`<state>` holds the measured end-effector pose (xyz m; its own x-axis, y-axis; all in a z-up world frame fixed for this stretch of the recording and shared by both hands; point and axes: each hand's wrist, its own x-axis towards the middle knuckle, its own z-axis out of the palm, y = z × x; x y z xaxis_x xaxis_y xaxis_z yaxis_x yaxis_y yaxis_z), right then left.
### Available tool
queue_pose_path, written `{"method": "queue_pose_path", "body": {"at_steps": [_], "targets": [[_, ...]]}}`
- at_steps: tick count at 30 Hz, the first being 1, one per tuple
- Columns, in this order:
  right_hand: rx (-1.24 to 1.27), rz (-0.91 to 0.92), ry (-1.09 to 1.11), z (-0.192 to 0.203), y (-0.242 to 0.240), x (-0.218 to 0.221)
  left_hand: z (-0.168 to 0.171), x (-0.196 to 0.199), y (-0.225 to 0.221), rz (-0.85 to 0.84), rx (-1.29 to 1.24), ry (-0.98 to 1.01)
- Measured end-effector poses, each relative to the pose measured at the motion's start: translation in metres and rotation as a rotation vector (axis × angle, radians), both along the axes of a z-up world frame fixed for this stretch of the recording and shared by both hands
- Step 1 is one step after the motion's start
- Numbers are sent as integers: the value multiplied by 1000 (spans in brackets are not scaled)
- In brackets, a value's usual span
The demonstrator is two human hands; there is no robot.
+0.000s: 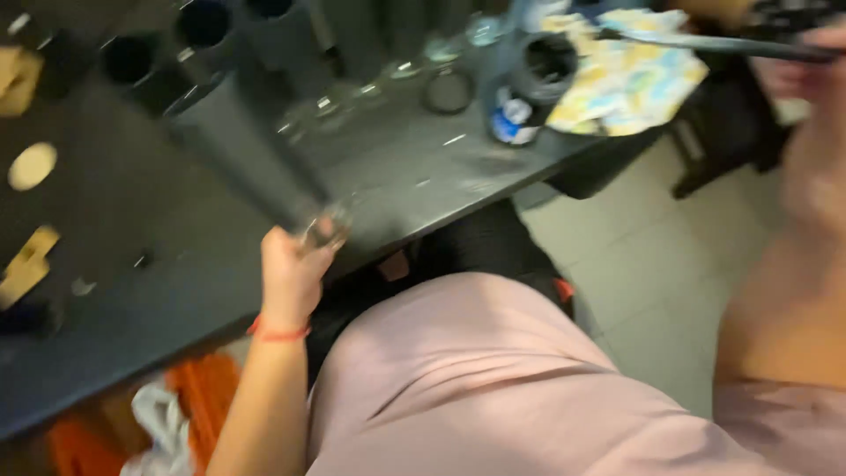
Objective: Painting the exterior of glass tubes with black paint using a paintbrush at a workstation.
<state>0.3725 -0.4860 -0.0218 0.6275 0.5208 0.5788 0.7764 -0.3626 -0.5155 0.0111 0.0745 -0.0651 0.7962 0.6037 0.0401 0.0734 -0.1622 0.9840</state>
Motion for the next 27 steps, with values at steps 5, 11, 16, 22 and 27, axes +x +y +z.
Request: {"method": "queue_pose_path", "body": {"at_steps": [5, 11, 16, 22, 27], "targets": [[158, 128, 45, 162, 184, -150, -25, -5, -2, -274, -375, -416], [-309, -33, -19, 177, 217, -119, 7, 13, -16, -393, -242, -314], [-330, 28, 149, 163, 244, -99, 7, 19, -18, -474, -272, -297], [-434, -3, 258, 158, 265, -96, 10, 21, -14, -545, -355, -356], [-488, 41, 182, 155, 272, -86, -2, 24, -10, -594, -413, -436]]}}
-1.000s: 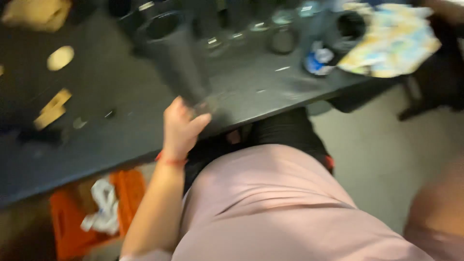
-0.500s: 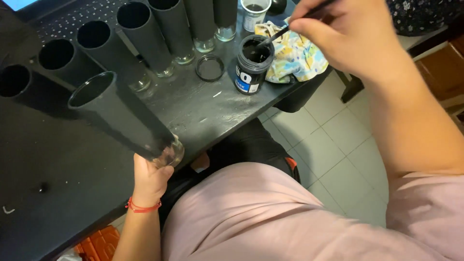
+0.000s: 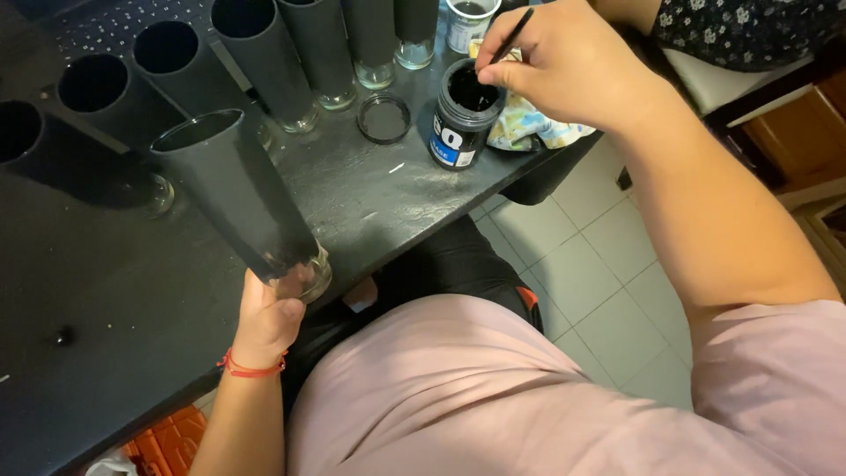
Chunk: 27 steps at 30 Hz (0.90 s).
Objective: Painting the exterior of glass tubes with black paint using a paintbrush at a workstation.
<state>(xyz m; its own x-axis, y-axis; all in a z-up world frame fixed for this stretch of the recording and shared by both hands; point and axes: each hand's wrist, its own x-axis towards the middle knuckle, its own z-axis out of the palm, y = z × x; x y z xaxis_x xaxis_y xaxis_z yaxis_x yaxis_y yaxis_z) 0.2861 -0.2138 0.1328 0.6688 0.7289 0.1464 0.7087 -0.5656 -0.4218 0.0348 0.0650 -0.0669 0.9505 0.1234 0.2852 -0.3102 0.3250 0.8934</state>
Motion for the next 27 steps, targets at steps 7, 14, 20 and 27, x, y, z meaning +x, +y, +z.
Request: {"method": "queue_pose_path", "body": {"at_steps": [7, 14, 20, 27], "targets": [[-198, -89, 119, 8, 12, -2, -19, -6, 7, -42, 10, 56], [-262, -138, 138, 14, 15, -5, 12, 0, -4, -88, 107, -73], [-148, -151, 119, 13, 13, -6, -5, -5, 2, -81, 39, -7], [-291, -79, 103, 16, 25, -8, 10, -3, -3, -96, 107, -74]]}}
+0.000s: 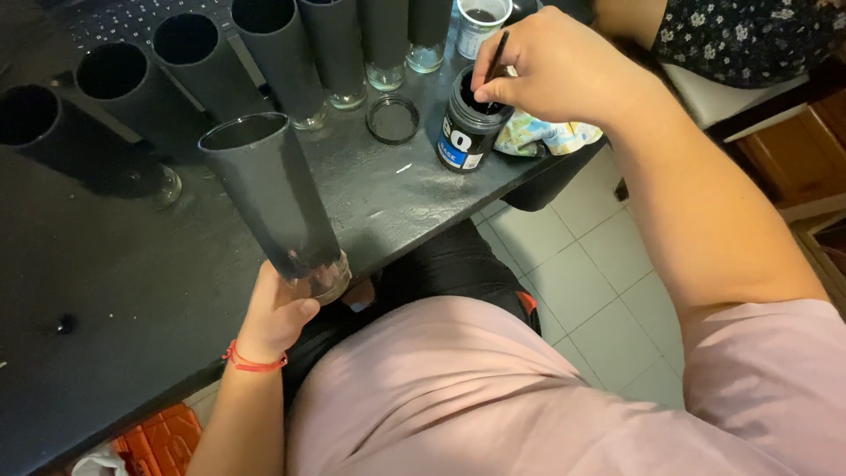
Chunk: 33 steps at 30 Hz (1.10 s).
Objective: Painting the exterior of glass tubes with black paint using a paintbrush at a workstation.
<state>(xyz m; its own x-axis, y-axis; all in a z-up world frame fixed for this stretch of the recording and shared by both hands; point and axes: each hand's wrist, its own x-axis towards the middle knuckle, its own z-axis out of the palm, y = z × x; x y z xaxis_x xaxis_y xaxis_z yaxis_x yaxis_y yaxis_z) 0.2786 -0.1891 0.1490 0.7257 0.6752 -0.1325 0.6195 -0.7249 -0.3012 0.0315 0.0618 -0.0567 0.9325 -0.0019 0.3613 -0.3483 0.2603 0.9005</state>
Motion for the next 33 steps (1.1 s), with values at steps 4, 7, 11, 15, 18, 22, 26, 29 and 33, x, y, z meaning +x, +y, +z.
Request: {"method": "queue_pose_path", "body": {"at_steps": [4, 7, 11, 15, 18, 22, 26, 29, 33], "targets": [[51, -33, 9, 8, -15, 7, 19, 0, -3, -26, 41, 88], [304, 11, -86, -12, -57, 36, 6, -2, 0, -23, 12, 84], [863, 116, -174, -22, -102, 39, 25, 3, -8, -160, -180, 60], [1011, -12, -109, -18, -110, 19, 6, -1, 0, -43, -90, 136], [1260, -94, 92, -18, -105, -3, -9, 0, 3, 57, 12, 133], [1349, 92, 102, -32, -87, -38, -23, 2, 6, -20, -178, 223], [1409, 290, -137, -46, -50, -84, -68, 0, 13, 30, -324, 350], [1266, 446, -283, -40, -26, -107, 20, 9, 0, -156, -274, 127], [1196, 514, -304, -41, 1, -114, -2, 11, 8, -63, -190, 165]]}}
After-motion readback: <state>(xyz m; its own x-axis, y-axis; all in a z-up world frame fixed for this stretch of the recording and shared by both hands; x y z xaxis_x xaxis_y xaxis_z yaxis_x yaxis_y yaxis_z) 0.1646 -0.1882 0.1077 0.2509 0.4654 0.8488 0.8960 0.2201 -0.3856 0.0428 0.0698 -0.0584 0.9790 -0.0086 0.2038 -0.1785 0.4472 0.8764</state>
